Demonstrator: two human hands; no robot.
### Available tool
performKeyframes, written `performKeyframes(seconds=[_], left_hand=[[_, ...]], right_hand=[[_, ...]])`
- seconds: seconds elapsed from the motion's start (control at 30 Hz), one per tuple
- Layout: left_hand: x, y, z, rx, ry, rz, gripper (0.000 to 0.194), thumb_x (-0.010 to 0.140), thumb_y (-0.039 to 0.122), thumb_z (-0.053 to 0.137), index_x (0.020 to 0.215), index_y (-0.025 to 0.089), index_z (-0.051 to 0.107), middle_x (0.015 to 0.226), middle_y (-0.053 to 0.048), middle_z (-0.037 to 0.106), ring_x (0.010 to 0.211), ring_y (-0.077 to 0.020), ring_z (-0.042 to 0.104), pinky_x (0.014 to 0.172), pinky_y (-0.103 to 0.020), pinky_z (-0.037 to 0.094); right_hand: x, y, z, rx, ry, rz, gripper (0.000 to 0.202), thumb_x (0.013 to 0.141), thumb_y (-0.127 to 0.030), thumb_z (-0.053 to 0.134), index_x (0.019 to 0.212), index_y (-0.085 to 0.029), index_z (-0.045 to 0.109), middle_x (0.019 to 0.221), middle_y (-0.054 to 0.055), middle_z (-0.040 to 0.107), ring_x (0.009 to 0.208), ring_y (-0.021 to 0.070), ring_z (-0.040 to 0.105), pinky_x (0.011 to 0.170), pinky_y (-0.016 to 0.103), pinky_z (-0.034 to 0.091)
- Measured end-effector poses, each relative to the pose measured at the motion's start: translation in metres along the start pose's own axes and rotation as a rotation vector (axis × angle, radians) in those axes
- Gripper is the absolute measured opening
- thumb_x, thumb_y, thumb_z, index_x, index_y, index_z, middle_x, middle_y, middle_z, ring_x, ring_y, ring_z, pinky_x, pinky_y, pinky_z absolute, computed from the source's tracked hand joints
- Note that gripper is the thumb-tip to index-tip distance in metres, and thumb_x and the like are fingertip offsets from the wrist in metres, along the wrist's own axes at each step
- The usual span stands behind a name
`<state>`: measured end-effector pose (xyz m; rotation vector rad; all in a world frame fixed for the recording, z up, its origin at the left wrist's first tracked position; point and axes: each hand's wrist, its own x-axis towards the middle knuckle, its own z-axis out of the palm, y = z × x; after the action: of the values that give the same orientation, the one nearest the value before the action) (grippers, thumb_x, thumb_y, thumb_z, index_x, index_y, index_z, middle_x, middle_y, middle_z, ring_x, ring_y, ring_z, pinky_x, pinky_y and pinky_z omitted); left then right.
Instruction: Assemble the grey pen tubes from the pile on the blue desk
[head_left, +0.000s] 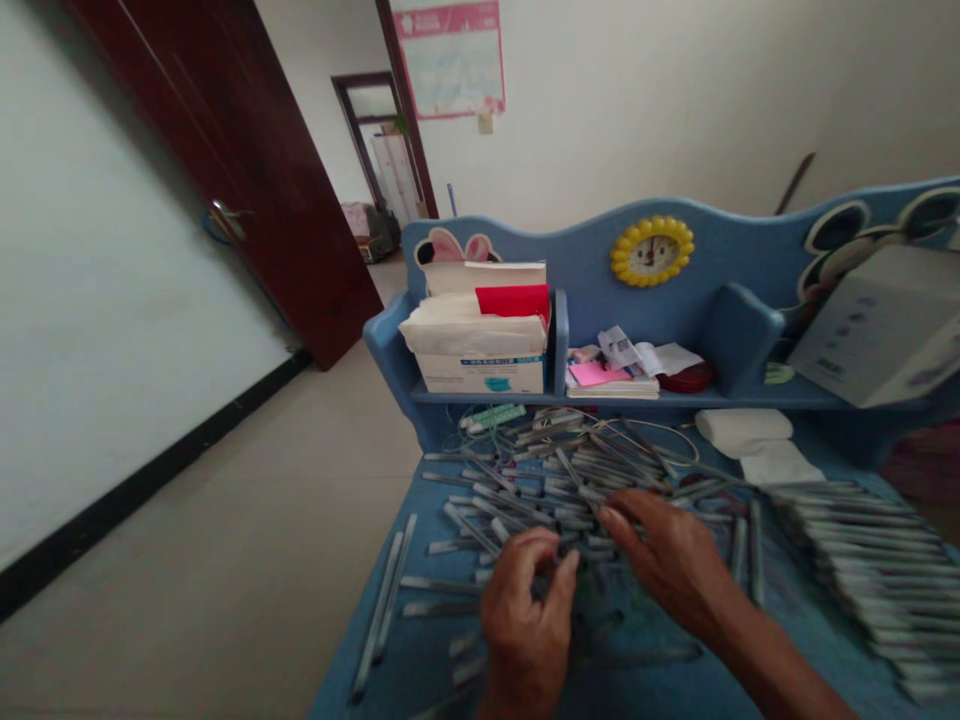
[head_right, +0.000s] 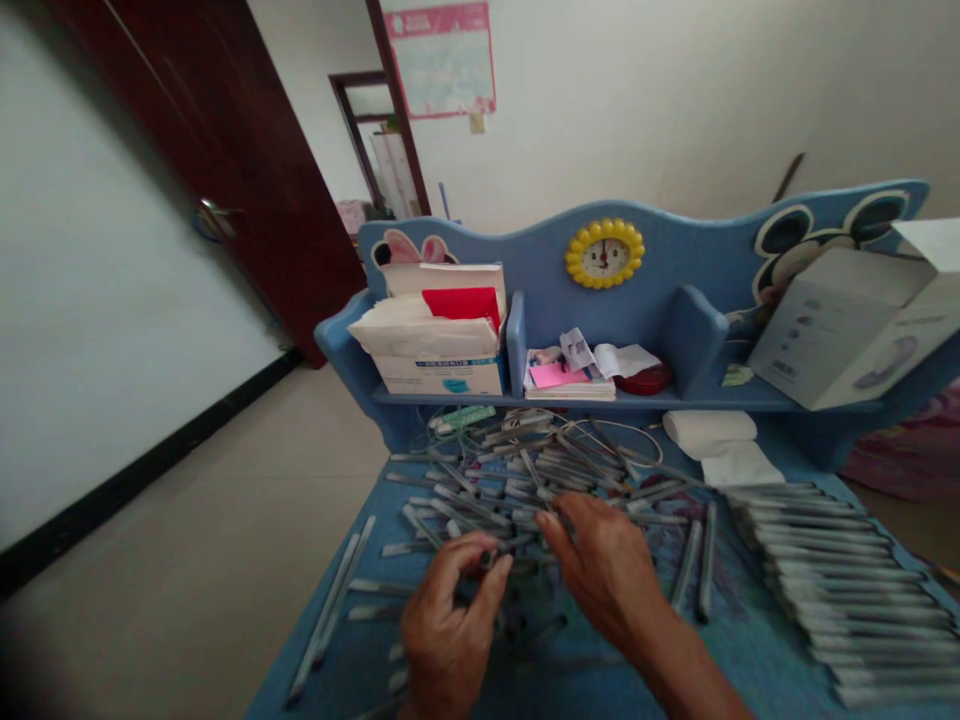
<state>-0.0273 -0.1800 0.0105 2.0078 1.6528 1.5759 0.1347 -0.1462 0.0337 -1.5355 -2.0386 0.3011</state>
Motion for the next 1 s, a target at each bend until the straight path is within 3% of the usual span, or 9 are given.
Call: performKeyframes(seconds=[0.13, 0.23, 0.33, 0.57, 0.73, 0.87, 1.0], left_hand=[[0.005, -0.006, -0.003, -0.029, 0.015, -0.143, 0.011, 0.078, 0.028, 0.058, 0.083, 0.018, 0.06, 0.08, -0.003, 0.066, 0.068, -0.0136, 0.063, 0.064, -0.023, 0.051], [0.005, -0.009, -0.004, -0.035, 0.007, -0.179, 0.014, 0.077, 0.03, 0.059, 0.083, 0.018, 0.061, 0.081, -0.004, 0.067, 0.07, -0.0144, 0.063, 0.066, -0.024, 0.051], [0.006, -0.01, -0.006, -0.037, -0.002, -0.202, 0.016, 0.076, 0.031, 0.06, 0.085, 0.018, 0.061, 0.082, -0.004, 0.067, 0.071, -0.0146, 0.063, 0.067, -0.024, 0.052], [0.009, -0.012, -0.006, -0.06, 0.005, -0.246, 0.018, 0.076, 0.032, 0.06, 0.085, 0.017, 0.061, 0.081, -0.003, 0.067, 0.067, -0.0137, 0.063, 0.065, -0.023, 0.051], [0.011, -0.01, -0.006, -0.064, 0.002, -0.278, 0.019, 0.075, 0.033, 0.06, 0.084, 0.017, 0.062, 0.08, -0.003, 0.067, 0.066, -0.0138, 0.062, 0.064, -0.023, 0.051], [0.013, -0.006, -0.007, -0.106, 0.002, -0.339, 0.02, 0.074, 0.035, 0.06, 0.083, 0.017, 0.063, 0.077, -0.003, 0.067, 0.064, -0.0146, 0.062, 0.062, -0.024, 0.051], [0.014, -0.005, -0.007, -0.188, 0.012, -0.421, 0.02, 0.073, 0.034, 0.062, 0.084, 0.017, 0.063, 0.078, -0.003, 0.067, 0.067, -0.0152, 0.062, 0.066, -0.025, 0.051]], right_hand=[[0.015, 0.021, 0.036, -0.188, -0.095, -0.108, 0.033, 0.08, -0.032, 0.054, 0.11, -0.017, 0.057, 0.112, 0.012, 0.06, 0.105, 0.0255, 0.053, 0.09, 0.041, 0.038], [0.003, 0.022, 0.057, -0.193, -0.134, -0.184, 0.042, 0.081, -0.028, 0.054, 0.122, -0.02, 0.05, 0.126, 0.011, 0.053, 0.116, 0.0272, 0.045, 0.096, 0.046, 0.033], [-0.013, 0.02, 0.064, -0.174, -0.144, -0.241, 0.044, 0.082, -0.021, 0.05, 0.126, -0.023, 0.047, 0.131, 0.008, 0.049, 0.119, 0.0265, 0.042, 0.099, 0.048, 0.031], [-0.027, 0.015, 0.054, -0.077, -0.232, -0.355, 0.048, 0.08, -0.005, 0.041, 0.124, -0.025, 0.047, 0.13, 0.004, 0.051, 0.118, 0.0199, 0.045, 0.101, 0.041, 0.032], [-0.026, 0.017, 0.052, -0.014, -0.189, -0.389, 0.037, 0.085, -0.013, 0.042, 0.121, -0.022, 0.049, 0.126, 0.007, 0.053, 0.113, 0.0184, 0.048, 0.101, 0.039, 0.032], [-0.006, 0.035, 0.052, -0.152, -0.048, -0.216, 0.027, 0.086, -0.014, 0.041, 0.105, -0.019, 0.06, 0.103, 0.009, 0.063, 0.094, 0.0194, 0.056, 0.085, 0.033, 0.041], [0.023, 0.048, 0.041, -0.392, -0.174, -0.031, 0.026, 0.086, -0.014, 0.04, 0.084, -0.02, 0.065, 0.082, 0.007, 0.064, 0.079, 0.0188, 0.059, 0.072, 0.029, 0.041]])
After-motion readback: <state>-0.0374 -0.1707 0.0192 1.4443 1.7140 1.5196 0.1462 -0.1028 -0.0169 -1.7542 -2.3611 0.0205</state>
